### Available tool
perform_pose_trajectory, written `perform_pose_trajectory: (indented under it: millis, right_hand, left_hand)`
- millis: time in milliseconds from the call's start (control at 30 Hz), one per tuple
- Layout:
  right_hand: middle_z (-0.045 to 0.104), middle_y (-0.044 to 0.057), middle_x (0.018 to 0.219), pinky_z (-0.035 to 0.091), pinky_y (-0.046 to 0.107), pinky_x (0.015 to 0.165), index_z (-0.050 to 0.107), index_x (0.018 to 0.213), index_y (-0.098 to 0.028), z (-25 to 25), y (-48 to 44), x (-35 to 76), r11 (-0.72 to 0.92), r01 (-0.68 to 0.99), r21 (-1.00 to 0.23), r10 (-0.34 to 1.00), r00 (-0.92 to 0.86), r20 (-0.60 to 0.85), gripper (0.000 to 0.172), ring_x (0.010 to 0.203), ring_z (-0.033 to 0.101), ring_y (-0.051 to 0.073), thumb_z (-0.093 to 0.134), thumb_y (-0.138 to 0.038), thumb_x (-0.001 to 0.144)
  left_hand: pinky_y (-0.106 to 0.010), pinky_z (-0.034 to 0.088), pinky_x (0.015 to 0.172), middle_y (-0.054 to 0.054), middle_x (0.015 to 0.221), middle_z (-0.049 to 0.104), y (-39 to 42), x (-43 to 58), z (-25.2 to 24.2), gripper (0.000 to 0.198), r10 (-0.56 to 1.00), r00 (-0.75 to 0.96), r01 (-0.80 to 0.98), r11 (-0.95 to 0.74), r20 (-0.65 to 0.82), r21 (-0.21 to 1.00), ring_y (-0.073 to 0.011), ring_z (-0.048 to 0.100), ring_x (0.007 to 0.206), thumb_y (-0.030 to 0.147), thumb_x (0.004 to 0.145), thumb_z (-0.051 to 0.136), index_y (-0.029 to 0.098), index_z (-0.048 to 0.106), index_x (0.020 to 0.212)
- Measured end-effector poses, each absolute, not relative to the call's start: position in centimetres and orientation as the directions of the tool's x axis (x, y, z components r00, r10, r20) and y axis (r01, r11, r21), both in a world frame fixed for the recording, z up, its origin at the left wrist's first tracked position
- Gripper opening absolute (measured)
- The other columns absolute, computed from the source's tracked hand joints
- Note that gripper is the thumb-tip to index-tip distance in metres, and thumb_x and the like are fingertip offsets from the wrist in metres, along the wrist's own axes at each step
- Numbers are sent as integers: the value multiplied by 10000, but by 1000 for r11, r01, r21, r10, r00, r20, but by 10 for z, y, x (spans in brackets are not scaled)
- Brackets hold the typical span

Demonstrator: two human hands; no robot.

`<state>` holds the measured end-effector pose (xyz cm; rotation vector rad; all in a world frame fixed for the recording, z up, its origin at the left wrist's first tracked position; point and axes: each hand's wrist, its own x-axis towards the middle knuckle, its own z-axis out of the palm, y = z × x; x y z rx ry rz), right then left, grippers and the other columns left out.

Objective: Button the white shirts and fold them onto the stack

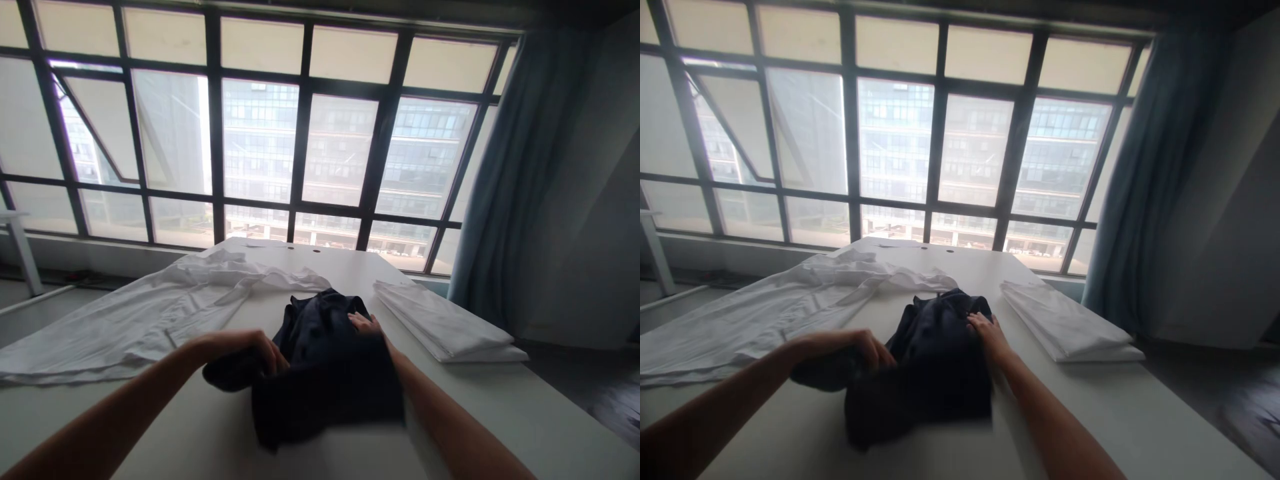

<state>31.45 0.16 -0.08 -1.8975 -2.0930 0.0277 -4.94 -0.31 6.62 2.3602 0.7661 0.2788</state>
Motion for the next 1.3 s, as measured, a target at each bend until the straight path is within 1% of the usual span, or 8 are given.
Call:
perform_pose_trajectory:
  millis: [133, 267, 400, 633, 767, 900, 1000, 1300]
  right_hand:
    - [528, 132, 1463, 235, 530, 1170, 590, 1355, -178, -4, 5, 331, 41, 965, -257, 969, 25, 247, 434, 1360, 475, 283, 419, -263, 965]
    - [636, 131, 1332, 417, 376, 1067, 571, 1373, -170, 1, 5, 337, 86, 913, -399, 958, 35, 286, 538, 1220, 598, 254, 577, -215, 837]
    - [700, 107, 1214, 463, 342, 1011, 636, 1283, -153, 8, 4, 331, 157, 834, -529, 964, -13, 266, 531, 1122, 649, 247, 593, -171, 753]
    - [722, 64, 1024, 431, 338, 986, 736, 915, -190, 20, -6, 340, 89, 949, -302, 945, 15, 326, 292, 1028, 641, 235, 516, -105, 743]
    - [688, 102, 1102, 339, 384, 1050, 734, 952, -186, 23, -8, 334, -60, 990, -130, 852, 119, 511, 265, 1123, 571, 271, 518, -124, 810]
    - [686, 118, 1096, 429, 319, 856, 710, 1019, -171, 28, -15, 298, -24, 982, -189, 861, 116, 495, 246, 1026, 614, 252, 509, -271, 918]
    - [723, 83, 939, 422, 282, 708, 713, 910, -195, 33, -25, 271, 80, 961, -265, 950, 8, 313, 291, 842, 658, 212, 493, -381, 953]
    - [688, 123, 1185, 477, 352, 945, 718, 1117, -177, 37, -28, 296, 257, 874, -413, 966, -239, 96, 423, 1080, 639, 271, 663, -468, 816]
  left_hand:
    - [-355, 570, 847, -30, 1083, 749, -15, -64, 82, 528, 188, 921, 389, -369, -342, 844, -280, 693, 1017, 549, 700, 797, 288, 734, 1154]
    - [-401, 517, 962, -75, 1162, 728, -11, -55, 70, 553, 596, 803, 331, -427, -13, 841, -282, 678, 1066, 661, 811, 613, 277, 709, 1198]
    - [-432, 377, 1127, -64, 1363, 619, -8, -35, 43, 466, 663, 720, 509, -705, 205, 494, -304, 529, 1296, 518, 824, 655, 342, 672, 1255]
    - [-408, 534, 877, -79, 974, 753, -17, -41, 64, 252, 679, 733, 665, -707, -30, 242, -299, 694, 935, 403, 785, 702, 269, 784, 982]
    - [-305, 524, 573, -39, 633, 703, -19, -57, 86, 397, 429, 736, 675, -523, -524, 520, -215, 664, 595, 607, 791, 656, 226, 760, 749]
    - [-305, 547, 690, -69, 841, 759, -15, -55, 77, 520, 649, 753, 508, -474, -104, 719, -222, 705, 752, 633, 881, 517, 182, 745, 1004]
    - [-358, 483, 974, -92, 1210, 706, -9, -46, 56, 441, 700, 668, 496, -671, 251, 551, -270, 647, 1118, 489, 913, 545, 204, 682, 1222]
    - [-368, 492, 872, -113, 1080, 745, -5, -50, 63, 391, 766, 642, 752, -639, 38, 164, -309, 685, 1010, 486, 909, 545, 235, 737, 1139]
